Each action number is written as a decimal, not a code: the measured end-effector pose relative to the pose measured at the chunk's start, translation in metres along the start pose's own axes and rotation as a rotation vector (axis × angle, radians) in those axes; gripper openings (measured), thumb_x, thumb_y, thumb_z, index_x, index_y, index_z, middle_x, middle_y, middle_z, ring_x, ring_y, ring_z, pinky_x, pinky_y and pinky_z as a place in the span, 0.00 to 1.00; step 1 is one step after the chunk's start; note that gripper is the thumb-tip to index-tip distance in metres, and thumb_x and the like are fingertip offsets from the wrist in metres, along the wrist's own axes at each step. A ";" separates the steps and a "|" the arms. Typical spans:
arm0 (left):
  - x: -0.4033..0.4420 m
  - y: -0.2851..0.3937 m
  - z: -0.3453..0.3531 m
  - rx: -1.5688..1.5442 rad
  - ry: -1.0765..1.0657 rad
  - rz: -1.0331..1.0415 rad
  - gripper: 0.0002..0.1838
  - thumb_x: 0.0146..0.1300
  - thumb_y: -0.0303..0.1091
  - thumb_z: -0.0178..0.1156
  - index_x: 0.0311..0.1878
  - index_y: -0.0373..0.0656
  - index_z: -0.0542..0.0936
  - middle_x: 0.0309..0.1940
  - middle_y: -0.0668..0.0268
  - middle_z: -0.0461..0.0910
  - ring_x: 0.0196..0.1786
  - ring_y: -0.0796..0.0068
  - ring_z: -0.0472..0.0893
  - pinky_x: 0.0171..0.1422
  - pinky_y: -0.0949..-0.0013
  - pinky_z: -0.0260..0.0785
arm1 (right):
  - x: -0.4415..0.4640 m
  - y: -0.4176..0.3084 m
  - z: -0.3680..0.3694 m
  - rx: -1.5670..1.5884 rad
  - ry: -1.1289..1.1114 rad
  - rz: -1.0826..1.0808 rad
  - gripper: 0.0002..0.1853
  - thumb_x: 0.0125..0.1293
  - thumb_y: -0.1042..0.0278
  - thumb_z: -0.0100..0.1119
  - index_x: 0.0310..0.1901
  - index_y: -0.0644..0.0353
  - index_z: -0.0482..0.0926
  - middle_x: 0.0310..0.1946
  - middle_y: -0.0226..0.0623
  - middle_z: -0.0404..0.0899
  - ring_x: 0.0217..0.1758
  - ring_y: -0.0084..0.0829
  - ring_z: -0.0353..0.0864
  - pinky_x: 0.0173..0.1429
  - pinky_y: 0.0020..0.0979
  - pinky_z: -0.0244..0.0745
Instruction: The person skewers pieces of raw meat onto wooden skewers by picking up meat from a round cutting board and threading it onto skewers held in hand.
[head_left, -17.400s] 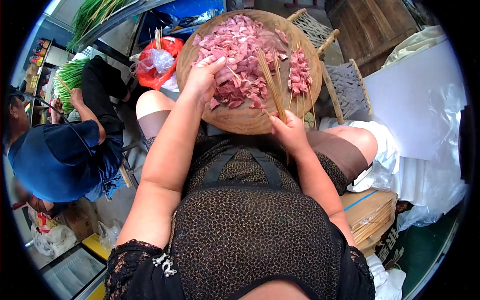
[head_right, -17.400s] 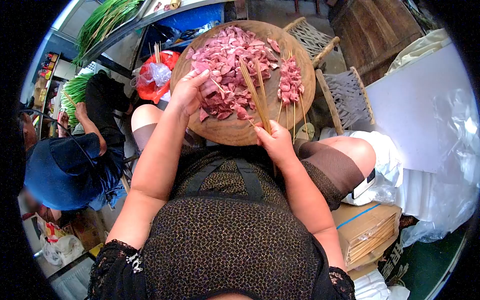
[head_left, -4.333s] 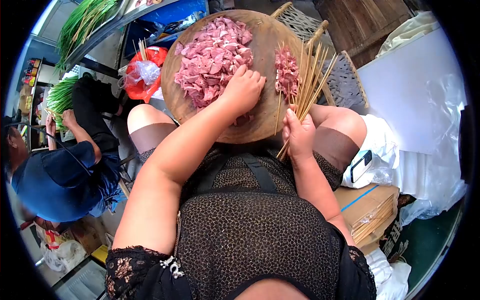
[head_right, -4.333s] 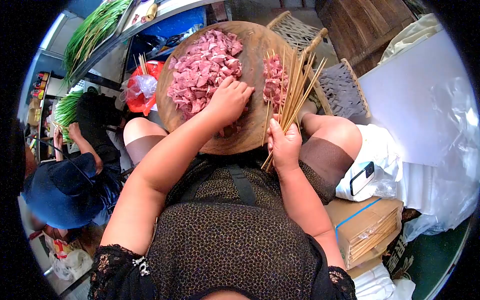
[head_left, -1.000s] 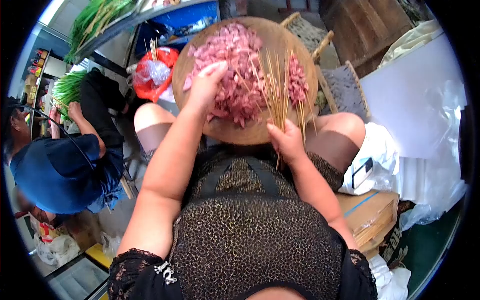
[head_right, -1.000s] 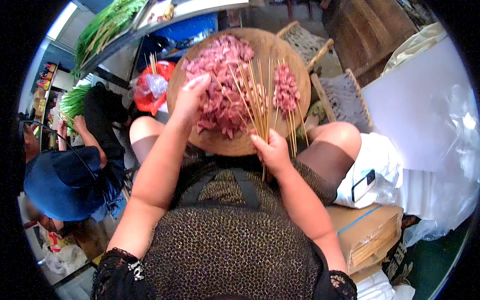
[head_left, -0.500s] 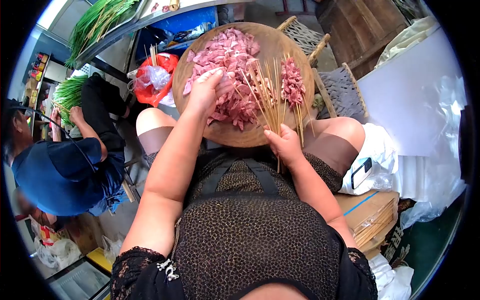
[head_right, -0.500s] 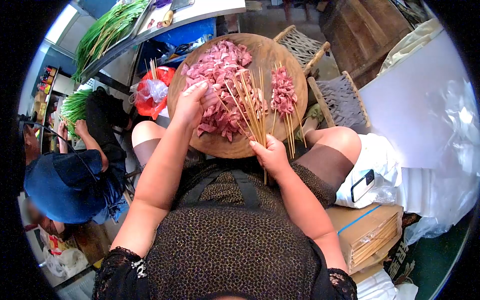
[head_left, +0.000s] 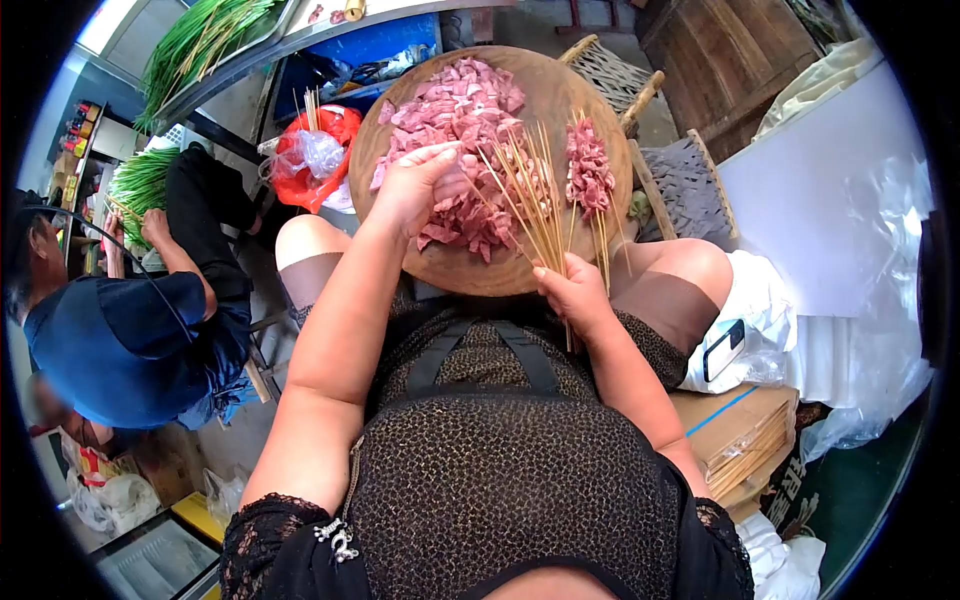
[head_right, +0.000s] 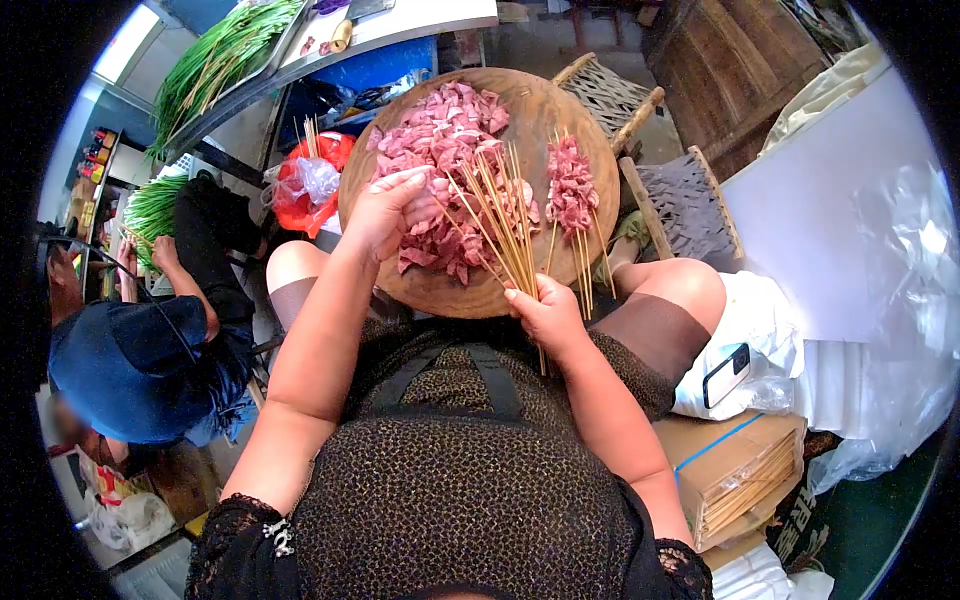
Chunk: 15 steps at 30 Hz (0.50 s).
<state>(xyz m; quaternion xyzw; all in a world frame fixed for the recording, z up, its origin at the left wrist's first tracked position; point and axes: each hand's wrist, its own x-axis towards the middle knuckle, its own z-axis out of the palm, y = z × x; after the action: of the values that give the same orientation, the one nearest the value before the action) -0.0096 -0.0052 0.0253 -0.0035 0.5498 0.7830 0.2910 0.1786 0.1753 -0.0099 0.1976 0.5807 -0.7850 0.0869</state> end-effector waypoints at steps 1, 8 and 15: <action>0.000 0.001 0.001 0.012 0.005 -0.015 0.14 0.64 0.32 0.52 0.51 0.36 0.72 0.43 0.54 0.79 0.43 0.66 0.80 0.47 0.67 0.76 | -0.001 -0.002 0.000 0.000 -0.001 0.025 0.09 0.60 0.68 0.57 0.41 0.60 0.75 0.23 0.23 0.71 0.20 0.13 0.64 0.22 0.17 0.58; 0.000 0.000 0.004 -0.054 -0.001 -0.047 0.13 0.64 0.31 0.52 0.50 0.37 0.71 0.44 0.54 0.78 0.46 0.64 0.80 0.49 0.66 0.75 | 0.001 0.002 0.008 0.063 0.049 -0.083 0.09 0.60 0.69 0.57 0.41 0.61 0.75 0.23 0.19 0.69 0.19 0.11 0.61 0.22 0.16 0.55; 0.000 -0.013 0.010 -0.150 -0.038 -0.056 0.12 0.65 0.31 0.51 0.50 0.39 0.71 0.45 0.57 0.78 0.47 0.65 0.79 0.53 0.67 0.73 | 0.003 0.008 0.008 0.046 0.076 -0.041 0.08 0.61 0.69 0.57 0.41 0.61 0.75 0.21 0.18 0.67 0.17 0.11 0.59 0.20 0.16 0.53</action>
<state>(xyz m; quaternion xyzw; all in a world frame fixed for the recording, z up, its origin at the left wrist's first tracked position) -0.0008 0.0063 0.0176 -0.0261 0.4836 0.8134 0.3221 0.1774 0.1657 -0.0156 0.2174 0.5692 -0.7917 0.0441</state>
